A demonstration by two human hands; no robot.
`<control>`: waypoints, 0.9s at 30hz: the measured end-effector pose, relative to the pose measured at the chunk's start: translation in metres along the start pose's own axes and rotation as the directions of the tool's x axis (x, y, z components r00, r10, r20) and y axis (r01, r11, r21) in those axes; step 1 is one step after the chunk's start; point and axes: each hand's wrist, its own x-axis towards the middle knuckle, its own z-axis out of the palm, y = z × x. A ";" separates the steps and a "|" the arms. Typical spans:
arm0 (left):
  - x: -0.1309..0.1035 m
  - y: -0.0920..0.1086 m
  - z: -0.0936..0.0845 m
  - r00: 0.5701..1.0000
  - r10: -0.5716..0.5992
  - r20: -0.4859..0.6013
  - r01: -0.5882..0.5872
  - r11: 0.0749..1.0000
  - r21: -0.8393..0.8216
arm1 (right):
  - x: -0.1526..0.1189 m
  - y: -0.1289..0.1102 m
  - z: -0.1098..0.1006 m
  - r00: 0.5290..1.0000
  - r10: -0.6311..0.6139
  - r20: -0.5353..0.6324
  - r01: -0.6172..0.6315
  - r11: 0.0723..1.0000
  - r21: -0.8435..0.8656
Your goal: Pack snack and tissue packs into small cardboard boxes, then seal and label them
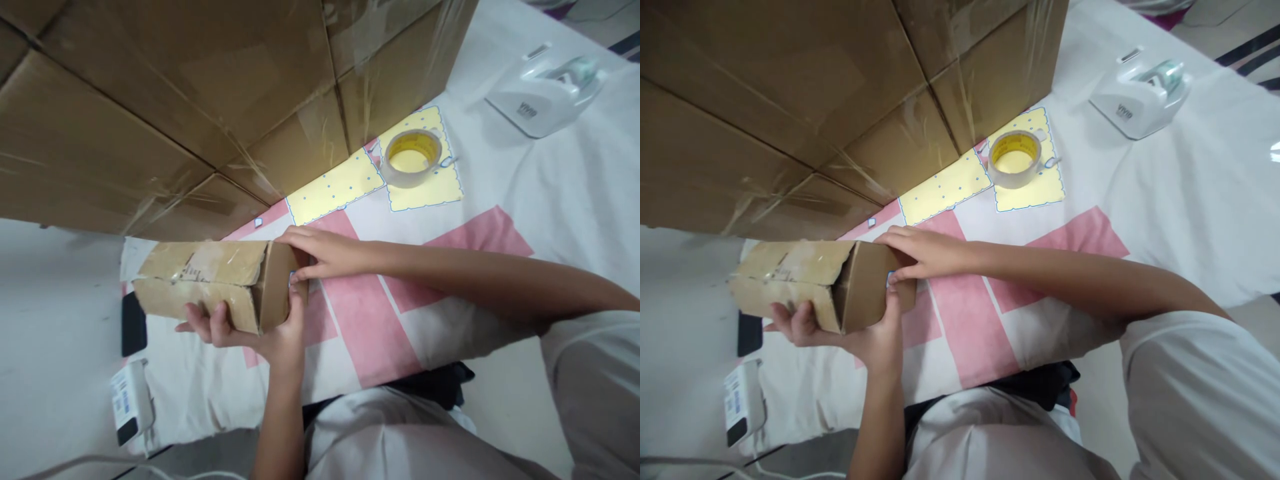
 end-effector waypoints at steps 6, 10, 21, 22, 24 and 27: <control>0.001 0.002 0.000 1.000 -0.007 0.000 0.007 1.000 -0.003 | 0.001 -0.001 0.002 1.000 0.000 -0.025 0.000 1.000 0.008; 0.001 0.004 0.000 1.000 -0.007 0.002 0.007 1.000 -0.013 | 0.002 0.001 0.004 0.999 0.000 -0.051 0.001 1.000 0.013; -0.004 -0.002 0.000 1.000 -0.006 0.010 0.007 1.000 -0.029 | 0.000 0.000 -0.004 1.000 -0.014 0.025 0.014 1.000 0.004; -0.004 -0.002 0.000 1.000 -0.007 0.007 0.007 1.000 -0.027 | 0.000 -0.001 -0.004 0.999 -0.012 0.029 0.012 1.000 -0.005; -0.004 -0.001 0.002 1.000 -0.014 -0.001 0.013 0.999 -0.033 | -0.001 -0.001 -0.004 0.999 -0.003 0.038 0.003 1.000 -0.020; -0.004 -0.001 0.005 1.000 -0.019 -0.003 0.018 0.997 -0.077 | -0.001 0.001 -0.002 0.998 0.042 0.041 -0.041 0.999 -0.031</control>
